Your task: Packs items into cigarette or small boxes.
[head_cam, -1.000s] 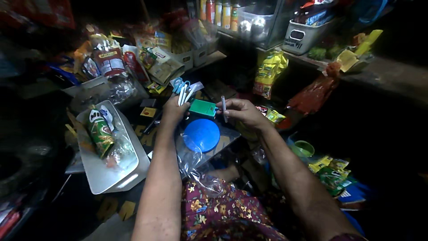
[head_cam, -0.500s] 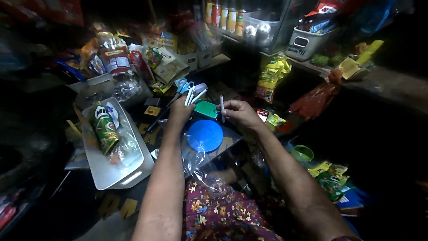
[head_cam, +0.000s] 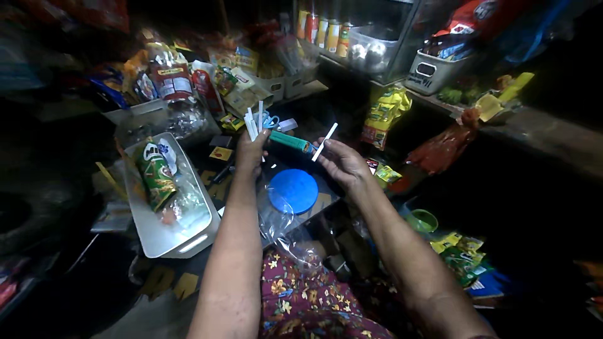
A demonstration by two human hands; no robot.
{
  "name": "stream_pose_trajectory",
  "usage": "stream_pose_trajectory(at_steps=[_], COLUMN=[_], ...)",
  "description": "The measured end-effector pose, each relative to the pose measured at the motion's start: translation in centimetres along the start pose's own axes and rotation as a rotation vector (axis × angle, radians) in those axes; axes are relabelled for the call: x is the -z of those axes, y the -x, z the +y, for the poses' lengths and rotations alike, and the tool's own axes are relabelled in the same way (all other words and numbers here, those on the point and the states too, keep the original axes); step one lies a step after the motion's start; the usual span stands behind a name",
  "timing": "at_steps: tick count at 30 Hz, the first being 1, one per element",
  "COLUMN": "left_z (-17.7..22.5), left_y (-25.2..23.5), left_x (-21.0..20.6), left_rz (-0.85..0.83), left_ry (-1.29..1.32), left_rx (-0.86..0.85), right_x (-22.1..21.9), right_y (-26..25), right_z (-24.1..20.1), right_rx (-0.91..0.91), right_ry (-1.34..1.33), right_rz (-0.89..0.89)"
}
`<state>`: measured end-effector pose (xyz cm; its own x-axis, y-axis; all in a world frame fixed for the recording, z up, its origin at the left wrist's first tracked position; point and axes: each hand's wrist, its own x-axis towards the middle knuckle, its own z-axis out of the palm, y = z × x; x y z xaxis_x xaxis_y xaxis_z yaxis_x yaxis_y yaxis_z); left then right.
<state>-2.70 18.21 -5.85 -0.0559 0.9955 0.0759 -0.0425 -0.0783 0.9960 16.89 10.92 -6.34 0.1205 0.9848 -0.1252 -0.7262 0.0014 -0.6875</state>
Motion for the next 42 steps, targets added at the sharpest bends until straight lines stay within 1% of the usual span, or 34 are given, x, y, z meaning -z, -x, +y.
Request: stream_pose_trajectory(at_steps=[3,6,8,9,11,13,14,18,20,22,25,27,29,33,35,37,38,40,42], left_z=[-0.3,-0.5,-0.1,0.1,0.0,-0.4,-0.6,-0.7,-0.9,-0.7,-0.2,0.2,0.3,1.0,0.6,-0.2,-0.4,-0.4,-0.1], left_y=[-0.1,-0.1,0.2,0.3,0.3,0.3,0.2,-0.1,-0.2,-0.1,0.1,0.4,0.6,1.4,1.4,1.0,0.8,0.8,0.8], left_x=[-0.3,-0.4,-0.6,-0.7,-1.0,-1.3,-1.4,-1.2,-0.9,-0.7,-0.7,-0.7,-0.6,-0.7,-0.3,0.2,0.3,0.2,0.0], left_rz=[-0.035,-0.121,-0.145,-0.148,-0.095,-0.044,-0.044,-0.124,-0.183,-0.238,-0.245,-0.252,-0.286,-0.296,-0.373,-0.502,-0.538,-0.541,-0.484], left_ry=[0.121,0.318,0.427,0.466,0.498,0.499,0.523,0.622,0.686,0.741,0.736,0.713,0.743,0.865,0.958,1.019,1.045,1.070,1.098], left_rx=[-0.036,-0.085,-0.093,-0.097,-0.094,-0.074,-0.043,0.119,0.123,0.114,0.143,0.164,0.161,0.219,0.239,0.208,0.201,0.211,0.230], right_x=[-0.6,-1.3,-1.9,-2.2,-2.4,-2.3,-2.3,-2.2,-1.4,-0.7,0.3,0.8,1.2,1.1,0.9,0.7,0.6,0.5,0.5], right_y=[0.9,2.1,2.9,3.2,3.7,4.4,4.8,6.2,6.6,6.9,7.1,7.3,7.6,8.6,9.2,9.6,9.7,9.7,9.5], right_z=[0.0,0.0,0.0,0.1,0.4,0.8,1.1,0.9,0.5,0.3,0.6,0.9,1.1,0.7,0.4,0.3,0.4,0.5,0.5], right_rx=[-0.012,-0.024,-0.020,-0.018,-0.024,-0.046,-0.054,-0.014,0.019,0.037,0.082,0.147,0.220,0.371,0.456,0.550,0.598,0.675,0.695], right_ry=[-0.117,-0.211,-0.249,-0.277,-0.338,-0.365,-0.364,-0.237,-0.152,-0.065,0.126,0.289,0.446,0.623,0.687,0.758,0.786,0.818,0.841], right_rz=[0.009,0.020,0.027,0.022,-0.016,-0.101,-0.138,-0.255,-0.302,-0.297,-0.291,-0.283,-0.277,-0.293,-0.312,-0.338,-0.347,-0.356,-0.350])
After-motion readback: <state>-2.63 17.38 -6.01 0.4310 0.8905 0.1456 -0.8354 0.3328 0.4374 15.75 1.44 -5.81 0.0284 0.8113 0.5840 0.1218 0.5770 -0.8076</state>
